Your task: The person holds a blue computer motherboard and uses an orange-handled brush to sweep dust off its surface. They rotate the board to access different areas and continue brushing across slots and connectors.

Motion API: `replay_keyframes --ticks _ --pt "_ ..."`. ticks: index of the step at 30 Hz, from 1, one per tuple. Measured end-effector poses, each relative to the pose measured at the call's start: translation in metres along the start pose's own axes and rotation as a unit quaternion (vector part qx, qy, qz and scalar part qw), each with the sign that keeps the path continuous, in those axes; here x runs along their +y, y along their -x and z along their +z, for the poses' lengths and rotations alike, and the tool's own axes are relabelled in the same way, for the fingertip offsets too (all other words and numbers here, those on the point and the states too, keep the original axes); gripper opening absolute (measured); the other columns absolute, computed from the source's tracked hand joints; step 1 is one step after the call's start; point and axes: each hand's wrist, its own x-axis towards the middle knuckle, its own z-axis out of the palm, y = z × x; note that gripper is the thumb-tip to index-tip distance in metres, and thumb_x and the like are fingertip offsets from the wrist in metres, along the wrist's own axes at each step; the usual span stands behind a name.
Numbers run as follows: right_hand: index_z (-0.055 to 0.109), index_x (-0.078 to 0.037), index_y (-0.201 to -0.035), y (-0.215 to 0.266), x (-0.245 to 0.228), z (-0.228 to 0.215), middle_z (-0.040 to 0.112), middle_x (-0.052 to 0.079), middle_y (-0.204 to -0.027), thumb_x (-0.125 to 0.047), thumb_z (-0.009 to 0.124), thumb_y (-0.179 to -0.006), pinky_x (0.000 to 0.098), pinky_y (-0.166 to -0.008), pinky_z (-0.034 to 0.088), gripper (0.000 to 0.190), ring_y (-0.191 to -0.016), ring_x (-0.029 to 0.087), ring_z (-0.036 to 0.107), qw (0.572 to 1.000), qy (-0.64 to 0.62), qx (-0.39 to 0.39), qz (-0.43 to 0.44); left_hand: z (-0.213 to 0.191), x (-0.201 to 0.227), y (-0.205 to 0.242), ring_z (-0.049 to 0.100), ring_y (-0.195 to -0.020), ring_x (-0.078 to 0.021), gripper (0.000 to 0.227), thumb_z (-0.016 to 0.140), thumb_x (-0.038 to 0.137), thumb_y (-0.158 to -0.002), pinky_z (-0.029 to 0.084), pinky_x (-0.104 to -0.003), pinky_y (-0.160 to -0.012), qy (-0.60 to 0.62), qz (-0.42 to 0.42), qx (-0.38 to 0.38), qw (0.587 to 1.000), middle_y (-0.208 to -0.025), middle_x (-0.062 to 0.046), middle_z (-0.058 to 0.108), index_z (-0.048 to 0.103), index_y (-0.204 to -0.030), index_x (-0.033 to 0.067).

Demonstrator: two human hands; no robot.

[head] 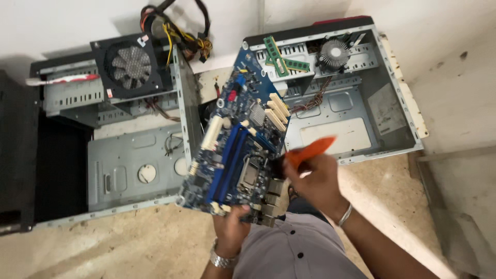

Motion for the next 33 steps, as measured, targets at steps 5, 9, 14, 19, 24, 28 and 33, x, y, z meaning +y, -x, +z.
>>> replay_keyframes --ticks 5,9,14,19,24,28,33 --pt "0.089 -0.006 -0.107 0.003 -0.001 -0.002 0.085 0.006 -0.079 -0.023 0.085 -0.097 0.0303 -0.055 0.06 0.021 -0.06 0.015 0.078 0.986 0.166 0.018 -0.022 -0.016 0.058 -0.029 0.055 -0.059 -0.0194 0.013 0.082 0.008 -0.091 0.045 -0.046 -0.061 0.154 -0.18 -0.077 0.968 -0.064 0.003 0.059 0.073 -0.088 0.0166" --pt "0.089 -0.006 -0.093 -0.011 0.007 -0.009 0.071 0.002 -0.062 -0.02 0.083 -0.099 0.0367 -0.055 0.047 0.017 -0.056 0.016 0.065 0.978 0.184 0.085 -0.057 0.005 0.027 -0.022 0.075 -0.092 -0.0437 0.041 0.066 -0.015 -0.078 0.059 -0.061 -0.078 0.082 0.111 -0.038 0.99 -0.104 -0.014 0.084 0.085 -0.109 0.0056" --pt "0.089 -0.001 -0.101 -0.005 -0.01 -0.003 0.075 0.005 -0.064 -0.016 0.087 -0.095 0.0281 -0.049 0.048 0.017 -0.053 0.011 0.066 0.989 0.131 0.072 -0.018 -0.007 0.054 -0.036 0.065 -0.097 -0.0302 0.027 0.077 -0.003 -0.083 0.052 -0.049 -0.091 0.267 -0.113 -0.033 0.956 -0.105 -0.005 0.07 0.079 -0.107 0.0096" --pt "0.081 -0.007 -0.09 0.001 -0.028 0.001 0.074 0.004 -0.065 -0.014 0.088 -0.091 0.0261 -0.046 0.047 0.01 -0.053 0.012 0.065 0.998 0.029 -0.028 0.054 0.027 0.001 0.002 0.083 -0.104 -0.0154 0.03 0.084 0.002 -0.092 0.068 -0.037 -0.098 0.269 -0.036 -0.049 0.961 -0.113 0.002 0.089 0.092 -0.116 0.0188" --pt "0.079 -0.013 -0.089 0.007 -0.015 0.008 0.076 0.0 -0.071 -0.022 0.084 -0.102 0.0227 -0.048 0.055 0.017 -0.057 0.009 0.069 0.996 0.084 -0.004 -0.019 0.006 0.01 -0.009 0.073 -0.075 -0.0258 0.02 0.082 0.011 -0.094 0.054 -0.046 -0.073 0.048 0.009 -0.051 0.998 -0.086 0.002 0.083 0.091 -0.11 0.0197" --pt "0.081 -0.003 -0.096 0.009 -0.015 0.009 0.082 0.005 -0.076 -0.007 0.086 -0.096 0.0159 -0.042 0.059 0.007 -0.056 0.011 0.076 0.999 0.014 -0.035 -0.027 -0.006 0.01 -0.015 0.078 -0.102 -0.0306 0.018 0.086 0.01 -0.09 0.059 -0.043 -0.095 0.08 -0.038 -0.051 0.995 -0.107 -0.004 0.084 0.09 -0.104 0.0198" --pt "0.078 -0.007 -0.105 0.019 -0.046 0.007 0.082 0.006 -0.094 -0.022 0.088 -0.095 0.0315 -0.073 0.065 0.021 -0.084 0.019 0.08 0.999 -0.017 -0.029 -0.019 -0.004 -0.012 -0.004 0.077 -0.1 -0.0356 0.034 0.079 -0.002 -0.08 0.055 -0.056 -0.105 0.024 0.056 0.006 0.998 -0.099 -0.001 0.087 0.088 -0.105 0.0195"
